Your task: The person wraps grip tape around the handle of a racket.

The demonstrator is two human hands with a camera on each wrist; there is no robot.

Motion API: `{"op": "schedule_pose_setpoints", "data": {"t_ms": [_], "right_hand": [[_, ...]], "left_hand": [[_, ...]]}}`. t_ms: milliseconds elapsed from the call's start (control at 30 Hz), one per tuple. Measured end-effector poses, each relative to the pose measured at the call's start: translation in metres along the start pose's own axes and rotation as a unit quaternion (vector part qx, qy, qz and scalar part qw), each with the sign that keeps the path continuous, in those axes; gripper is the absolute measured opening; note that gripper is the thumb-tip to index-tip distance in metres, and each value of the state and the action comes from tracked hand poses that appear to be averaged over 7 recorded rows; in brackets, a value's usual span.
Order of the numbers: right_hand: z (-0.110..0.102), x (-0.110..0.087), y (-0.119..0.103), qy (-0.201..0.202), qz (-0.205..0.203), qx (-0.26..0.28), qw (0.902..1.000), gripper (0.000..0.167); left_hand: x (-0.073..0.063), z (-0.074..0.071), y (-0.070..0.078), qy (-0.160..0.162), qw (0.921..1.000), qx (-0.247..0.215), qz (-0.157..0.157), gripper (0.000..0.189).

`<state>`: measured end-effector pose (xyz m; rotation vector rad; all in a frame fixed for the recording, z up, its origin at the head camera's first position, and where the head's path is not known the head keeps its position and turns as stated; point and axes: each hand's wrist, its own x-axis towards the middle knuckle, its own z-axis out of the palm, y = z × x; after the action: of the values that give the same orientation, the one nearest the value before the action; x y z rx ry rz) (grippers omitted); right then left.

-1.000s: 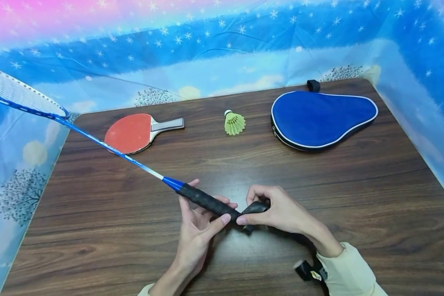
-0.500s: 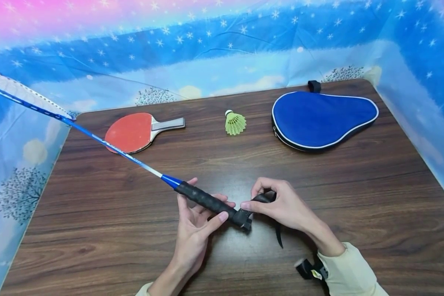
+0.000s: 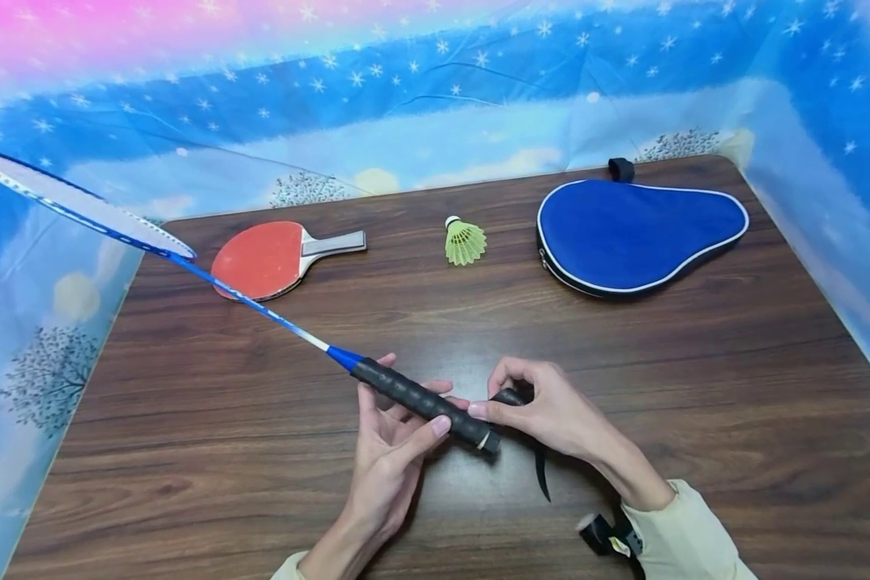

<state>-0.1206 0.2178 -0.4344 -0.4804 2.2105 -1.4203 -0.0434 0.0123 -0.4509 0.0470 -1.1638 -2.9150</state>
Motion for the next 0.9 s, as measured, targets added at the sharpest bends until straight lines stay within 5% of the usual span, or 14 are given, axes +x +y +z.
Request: {"op": "schedule_pose_setpoints", "data": {"t_ms": [433, 700, 900], "right_hand": [[-0.0013, 0.0005, 0.0027, -0.088, -0.02, 0.054, 0.9944, 0.018], [0.0006, 0.002, 0.0039, -0.085, -0.038, 0.097, 0.9909, 0.017], [0.0014, -0.0001, 0.002, -0.047, -0.042, 0.08, 0.9948, 0.019]], "left_hand": [[-0.0012, 0.001, -0.0028, -0.035, 0.9982, -0.046, -0.015, 0.089], [-0.0008, 0.0023, -0.0011, -0.057, 0.9968, -0.055, -0.006, 0.069], [-0.0012, 0.0024, 0.0033, -0.015, 0.9976, 0.038, -0.056, 0.076]]}}
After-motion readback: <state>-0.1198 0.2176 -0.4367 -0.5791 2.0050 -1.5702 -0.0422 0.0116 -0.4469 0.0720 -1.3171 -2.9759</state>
